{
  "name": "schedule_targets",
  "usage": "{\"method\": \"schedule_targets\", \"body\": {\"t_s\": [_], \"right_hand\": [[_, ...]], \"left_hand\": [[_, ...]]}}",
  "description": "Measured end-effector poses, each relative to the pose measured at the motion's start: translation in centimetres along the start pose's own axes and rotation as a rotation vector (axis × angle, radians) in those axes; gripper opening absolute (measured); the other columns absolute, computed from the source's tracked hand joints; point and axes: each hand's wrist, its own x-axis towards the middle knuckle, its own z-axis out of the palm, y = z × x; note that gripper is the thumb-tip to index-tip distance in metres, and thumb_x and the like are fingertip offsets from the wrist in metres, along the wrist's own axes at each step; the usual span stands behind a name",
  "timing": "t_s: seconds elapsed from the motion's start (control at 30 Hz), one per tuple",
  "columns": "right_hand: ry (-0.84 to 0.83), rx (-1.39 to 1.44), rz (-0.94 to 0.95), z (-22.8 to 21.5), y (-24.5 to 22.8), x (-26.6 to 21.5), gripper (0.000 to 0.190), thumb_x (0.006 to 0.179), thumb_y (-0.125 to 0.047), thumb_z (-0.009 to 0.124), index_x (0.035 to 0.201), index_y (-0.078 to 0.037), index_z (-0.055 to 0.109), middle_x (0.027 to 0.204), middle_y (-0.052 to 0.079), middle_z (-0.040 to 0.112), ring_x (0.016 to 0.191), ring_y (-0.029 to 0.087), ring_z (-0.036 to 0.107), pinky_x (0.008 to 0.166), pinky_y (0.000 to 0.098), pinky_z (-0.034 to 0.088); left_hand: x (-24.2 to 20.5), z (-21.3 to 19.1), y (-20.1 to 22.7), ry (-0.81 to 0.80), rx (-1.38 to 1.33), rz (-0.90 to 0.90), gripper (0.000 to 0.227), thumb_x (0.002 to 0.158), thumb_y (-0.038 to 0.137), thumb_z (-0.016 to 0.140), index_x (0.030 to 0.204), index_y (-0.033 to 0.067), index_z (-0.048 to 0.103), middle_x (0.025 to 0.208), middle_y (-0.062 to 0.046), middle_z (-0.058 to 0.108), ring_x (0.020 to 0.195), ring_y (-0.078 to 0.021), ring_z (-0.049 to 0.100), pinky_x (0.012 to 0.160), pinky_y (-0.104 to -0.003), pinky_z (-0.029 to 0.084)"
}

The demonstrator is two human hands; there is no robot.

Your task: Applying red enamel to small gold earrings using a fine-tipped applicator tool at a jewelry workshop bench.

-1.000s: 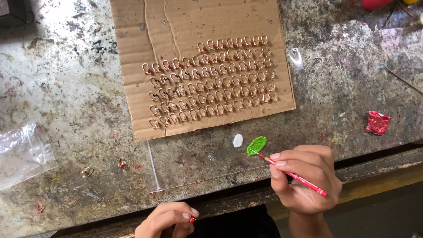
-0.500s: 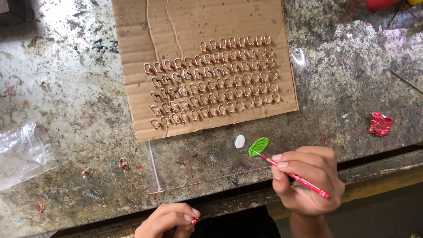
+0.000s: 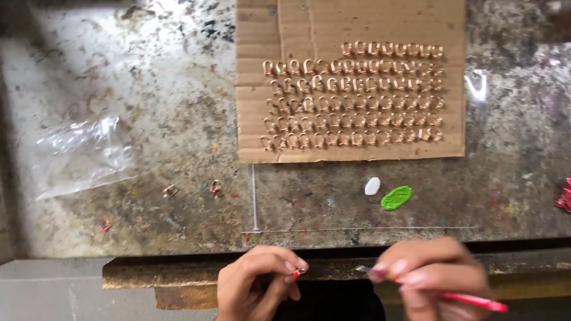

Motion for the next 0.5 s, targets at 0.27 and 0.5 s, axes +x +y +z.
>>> {"method": "schedule_targets", "body": {"t_s": [0.27, 0.5], "right_hand": [[-0.255, 0.173, 0.024, 4.4, -1.2, 1.2, 0.012, 0.091, -0.019, 0.068, 0.083, -0.01, 0.066, 0.082, 0.007, 0.07, 0.064, 0.019, 0.08, 0.065, 0.0225, 0.071], [-0.296, -0.083, 0.146, 4.7, -2.3, 1.3, 0.01, 0.085, -0.02, 0.071, 0.084, -0.015, 0.062, 0.075, 0.001, 0.072, 0.073, 0.016, 0.089, 0.071, 0.0202, 0.076]], "left_hand": [[1.1, -0.6, 0.1, -0.069, 0.02, 0.084, 0.004, 0.095, -0.004, 0.064, 0.095, -0.0002, 0.061, 0.09, -0.02, 0.074, 0.065, -0.0183, 0.073, 0.047, -0.02, 0.062], [1.3, -1.0, -0.2, -0.116, 0.037, 0.086, 0.001, 0.098, -0.001, 0.061, 0.098, -0.0002, 0.06, 0.091, -0.02, 0.075, 0.07, -0.02, 0.074, 0.055, -0.022, 0.062]]}}
